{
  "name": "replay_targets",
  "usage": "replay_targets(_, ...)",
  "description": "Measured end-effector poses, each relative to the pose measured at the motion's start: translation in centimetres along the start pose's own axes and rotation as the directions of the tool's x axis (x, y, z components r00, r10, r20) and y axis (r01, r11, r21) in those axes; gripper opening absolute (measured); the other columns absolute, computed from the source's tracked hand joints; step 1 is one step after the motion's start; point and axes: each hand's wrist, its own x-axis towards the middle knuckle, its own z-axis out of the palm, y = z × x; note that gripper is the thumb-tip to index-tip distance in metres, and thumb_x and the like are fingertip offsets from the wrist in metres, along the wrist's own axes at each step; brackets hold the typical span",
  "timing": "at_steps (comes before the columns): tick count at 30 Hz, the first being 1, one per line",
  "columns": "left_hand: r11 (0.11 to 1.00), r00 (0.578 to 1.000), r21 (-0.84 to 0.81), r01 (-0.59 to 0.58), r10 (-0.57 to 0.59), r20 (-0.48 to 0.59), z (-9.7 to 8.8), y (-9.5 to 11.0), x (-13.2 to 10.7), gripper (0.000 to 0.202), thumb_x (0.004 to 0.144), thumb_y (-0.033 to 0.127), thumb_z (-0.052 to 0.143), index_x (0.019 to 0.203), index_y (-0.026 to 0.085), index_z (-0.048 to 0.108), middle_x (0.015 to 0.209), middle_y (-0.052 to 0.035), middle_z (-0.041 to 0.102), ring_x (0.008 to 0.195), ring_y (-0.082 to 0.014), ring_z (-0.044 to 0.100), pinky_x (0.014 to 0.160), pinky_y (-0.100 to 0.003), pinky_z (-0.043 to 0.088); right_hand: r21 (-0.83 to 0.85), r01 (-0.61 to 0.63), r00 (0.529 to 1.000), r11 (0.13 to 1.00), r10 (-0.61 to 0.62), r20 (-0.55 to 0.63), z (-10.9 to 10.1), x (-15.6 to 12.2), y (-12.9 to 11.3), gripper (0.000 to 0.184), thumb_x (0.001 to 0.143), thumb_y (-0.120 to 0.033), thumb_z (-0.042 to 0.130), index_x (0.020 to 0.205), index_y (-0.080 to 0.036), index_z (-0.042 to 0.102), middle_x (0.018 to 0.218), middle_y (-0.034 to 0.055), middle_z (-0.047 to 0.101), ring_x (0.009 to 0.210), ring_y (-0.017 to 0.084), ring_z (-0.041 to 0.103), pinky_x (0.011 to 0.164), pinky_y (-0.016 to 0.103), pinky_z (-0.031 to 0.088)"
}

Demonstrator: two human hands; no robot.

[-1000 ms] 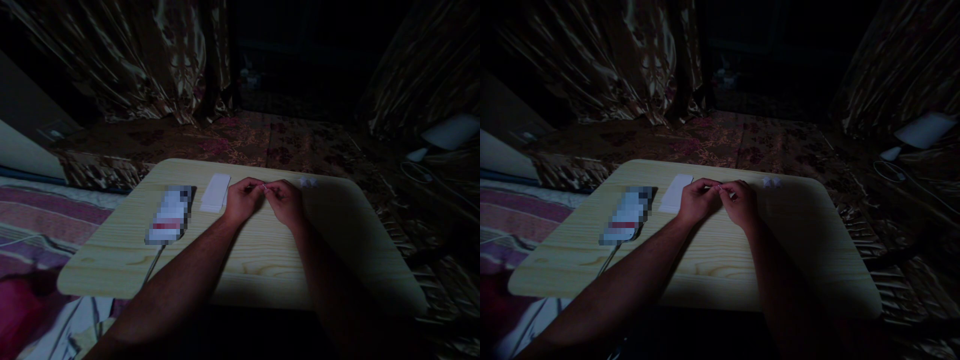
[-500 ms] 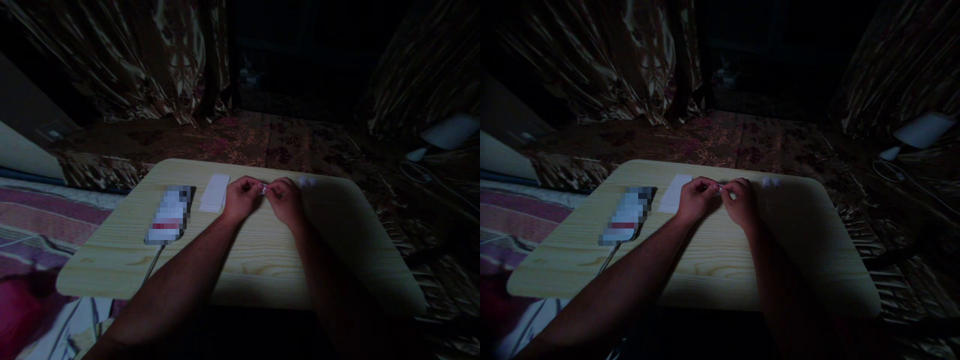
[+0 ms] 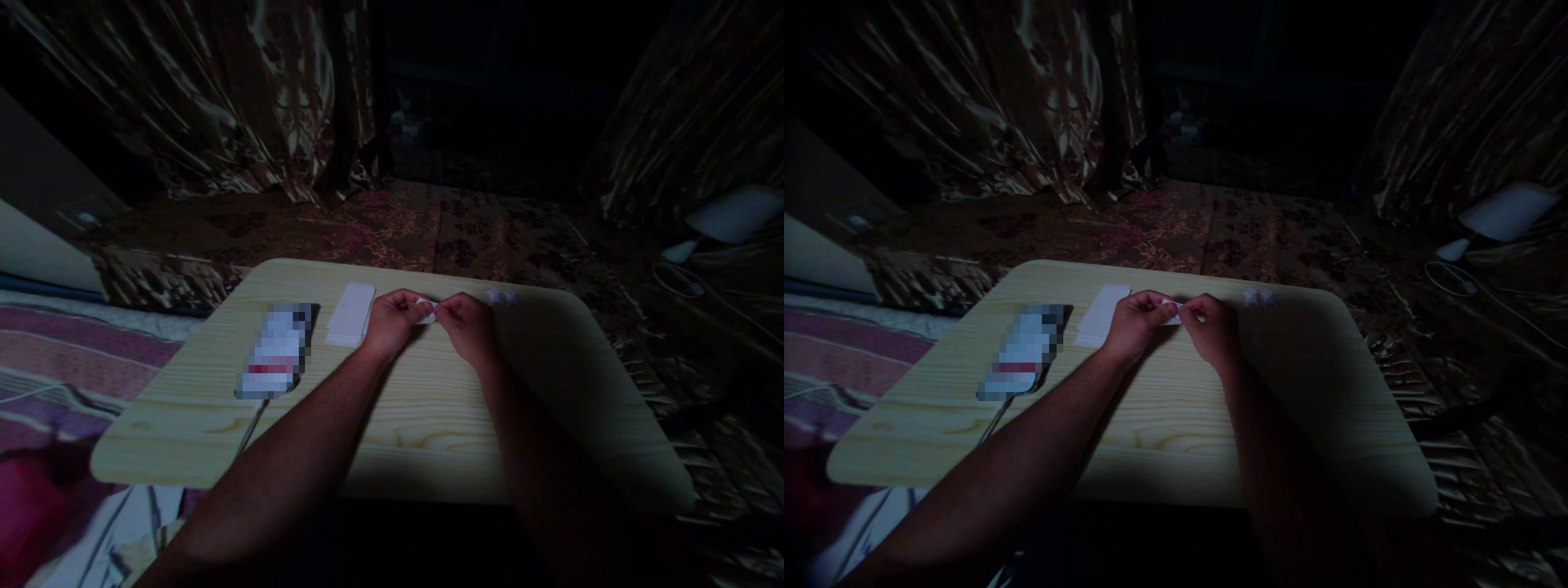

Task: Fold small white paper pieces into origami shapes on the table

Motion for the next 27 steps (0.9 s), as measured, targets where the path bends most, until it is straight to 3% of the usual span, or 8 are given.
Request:
replay_targets(10, 0.993, 0.997, -0.113, 0.038, -0.045, -0.055, 0.18, 0.33, 0.04, 0.029, 0.057, 0.032, 0.084, 0.074, 0.013, 0.069, 0.068, -0.0031, 0.07, 0.06, -0.0116, 0.061, 0.063, -0.025, 0.047, 0.288, -0.045, 0.996, 0.957, 0.023, 0.081, 0.02, 0.4, 0.87, 0.024, 0.073, -0.035, 0.066, 0.092, -0.02, 0.064, 0.087, 0.0041, 0.072, 0.078, 0.018, 0.068, 0.072, 0.03, 0.053)
replay_targets(18, 0.996, 0.998, -0.088, 0.021, -0.026, -0.049, 0.02, 0.13, 0.08, 0.029, 0.06, 0.033, 0.083, 0.076, 0.013, 0.07, 0.069, -0.004, 0.071, 0.06, -0.0112, 0.061, 0.062, -0.025, 0.047, 0.158, -0.04, 0.997, 0.987, 0.028, 0.075, -0.17, 0.38, 0.94, 0.022, 0.078, -0.037, 0.063, 0.085, -0.018, 0.07, 0.07, 0.0028, 0.07, 0.065, 0.017, 0.064, 0.06, 0.027, 0.048)
replay_targets(27, 0.994, 0.999, -0.102, 0.028, -0.03, -0.019, 0.14, 0.16, -0.1, 0.03, 0.057, 0.03, 0.085, 0.077, 0.013, 0.069, 0.069, -0.0036, 0.07, 0.061, -0.0115, 0.061, 0.063, -0.026, 0.047, 0.077, -0.038, 0.999, 0.996, 0.035, 0.039, -0.11, 0.34, 0.64, 0.023, 0.079, -0.04, 0.059, 0.078, -0.019, 0.067, 0.063, 0.0004, 0.066, 0.058, 0.014, 0.06, 0.055, 0.025, 0.044)
